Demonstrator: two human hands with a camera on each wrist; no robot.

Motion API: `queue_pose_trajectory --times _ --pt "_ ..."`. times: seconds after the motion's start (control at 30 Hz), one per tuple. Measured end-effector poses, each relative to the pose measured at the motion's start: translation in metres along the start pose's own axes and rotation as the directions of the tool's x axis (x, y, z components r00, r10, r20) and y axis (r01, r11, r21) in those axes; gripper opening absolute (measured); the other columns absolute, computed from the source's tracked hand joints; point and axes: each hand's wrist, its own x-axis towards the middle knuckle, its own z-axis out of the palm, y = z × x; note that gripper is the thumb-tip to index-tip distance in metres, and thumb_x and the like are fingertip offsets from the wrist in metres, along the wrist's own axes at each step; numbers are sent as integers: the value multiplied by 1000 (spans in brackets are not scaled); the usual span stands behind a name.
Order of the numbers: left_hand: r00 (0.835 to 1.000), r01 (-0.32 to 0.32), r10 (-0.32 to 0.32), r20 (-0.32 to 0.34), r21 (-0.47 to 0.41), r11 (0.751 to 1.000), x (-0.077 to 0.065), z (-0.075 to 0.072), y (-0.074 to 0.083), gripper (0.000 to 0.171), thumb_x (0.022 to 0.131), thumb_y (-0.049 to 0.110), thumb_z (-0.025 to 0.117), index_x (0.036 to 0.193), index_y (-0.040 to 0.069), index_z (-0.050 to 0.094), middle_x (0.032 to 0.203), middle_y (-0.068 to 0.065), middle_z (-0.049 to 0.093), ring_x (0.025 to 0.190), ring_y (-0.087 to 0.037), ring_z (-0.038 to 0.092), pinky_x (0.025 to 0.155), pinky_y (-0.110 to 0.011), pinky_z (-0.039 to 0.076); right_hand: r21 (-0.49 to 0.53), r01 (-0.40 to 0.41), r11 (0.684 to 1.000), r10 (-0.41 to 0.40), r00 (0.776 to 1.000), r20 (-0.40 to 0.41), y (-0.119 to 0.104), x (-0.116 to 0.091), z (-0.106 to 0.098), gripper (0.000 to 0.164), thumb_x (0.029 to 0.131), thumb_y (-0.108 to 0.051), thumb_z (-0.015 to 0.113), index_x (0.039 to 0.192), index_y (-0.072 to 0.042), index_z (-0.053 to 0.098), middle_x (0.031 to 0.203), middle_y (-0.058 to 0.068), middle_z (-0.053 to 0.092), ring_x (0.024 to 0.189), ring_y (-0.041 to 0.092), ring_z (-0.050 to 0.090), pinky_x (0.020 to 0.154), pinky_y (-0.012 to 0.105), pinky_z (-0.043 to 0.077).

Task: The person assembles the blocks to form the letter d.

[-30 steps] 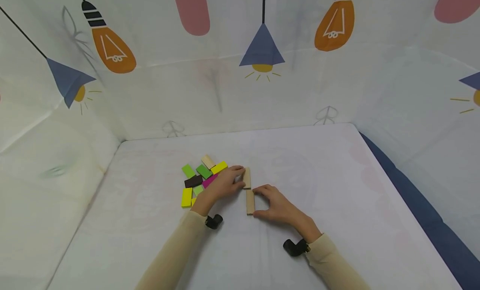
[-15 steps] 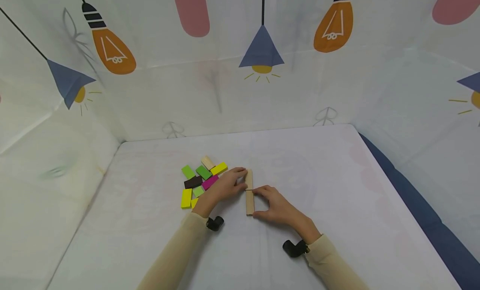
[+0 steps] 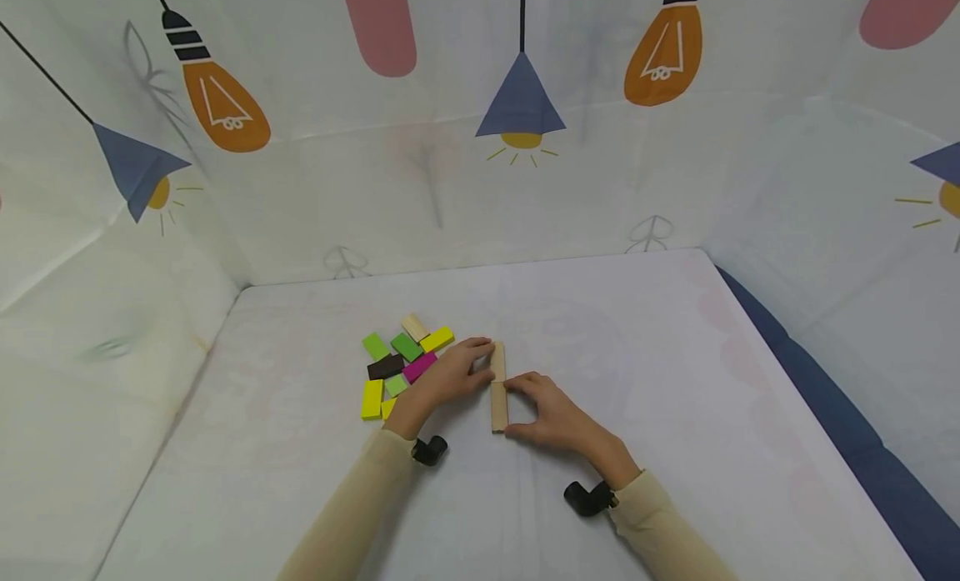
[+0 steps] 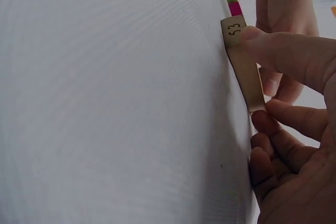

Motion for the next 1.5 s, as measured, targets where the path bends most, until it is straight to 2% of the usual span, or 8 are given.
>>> queue_pose_trajectory --times 0.13,0.27,0.5,0.73,0.83,0.93,1.2,1.5 --pt "1000 -6 5 -19 -23 1000 -3 0 -2 52 104 26 63 151 7 51 159 -11 47 146 -26 46 120 -41 38 18 -4 1000 4 1000 -16 0 1 0 64 83 -24 87 137 -2 62 135 13 61 115 28 61 94 42 54" --pt "998 6 -9 -57 -36 999 -8 -1 -4 50 104 27 63 150 11 54 156 -9 50 144 -25 48 119 -41 39 49 5 999 -3 998 -56 1 3 -1 63 84 -23 87 137 -2 61 132 13 62 101 21 59 81 30 53" --pt "988 18 -28 -150 -69 997 -23 -7 -15 46 103 26 65 146 12 58 149 -7 57 136 -25 56 112 -42 47 55 62 997 -55 992 -118 4 13 -1 61 85 -19 86 137 -1 60 130 13 64 107 26 61 81 31 55" --pt "953 14 -40 -301 -88 996 -45 -22 -37 40 99 18 69 137 6 64 141 -12 62 131 -32 57 110 -46 48 88 64 994 -52 990 -134 7 21 3 58 85 -17 85 136 -1 61 130 13 64 109 27 62 82 31 54" --pt "938 25 -62 -341 -110 994 -52 -28 -45 40 99 17 70 137 6 65 141 -13 62 130 -33 56 111 -47 47 105 52 993 -38 990 -135 9 23 6 55 86 -15 84 134 0 63 129 13 65 108 27 63 81 30 54" --pt "934 55 -98 -344 -132 990 -58 -32 -51 42 99 20 71 138 7 63 143 -12 61 129 -32 56 111 -48 47 142 42 989 -22 991 -136 11 23 8 52 86 -13 84 132 0 64 129 13 65 109 28 64 82 30 56" --pt "938 148 -186 -292 -146 978 -66 -43 -60 43 101 25 68 141 13 62 147 -9 58 135 -32 52 113 -52 44 187 74 980 -48 989 -143 10 25 8 49 85 -7 84 130 4 66 130 18 65 109 31 66 82 31 59" --pt "940 161 -195 -281 -138 977 -70 -46 -67 42 102 26 66 142 12 61 147 -10 59 137 -32 53 114 -51 44 118 106 987 -93 990 -110 8 28 1 48 84 -9 85 128 0 67 125 12 68 105 26 66 83 31 57"
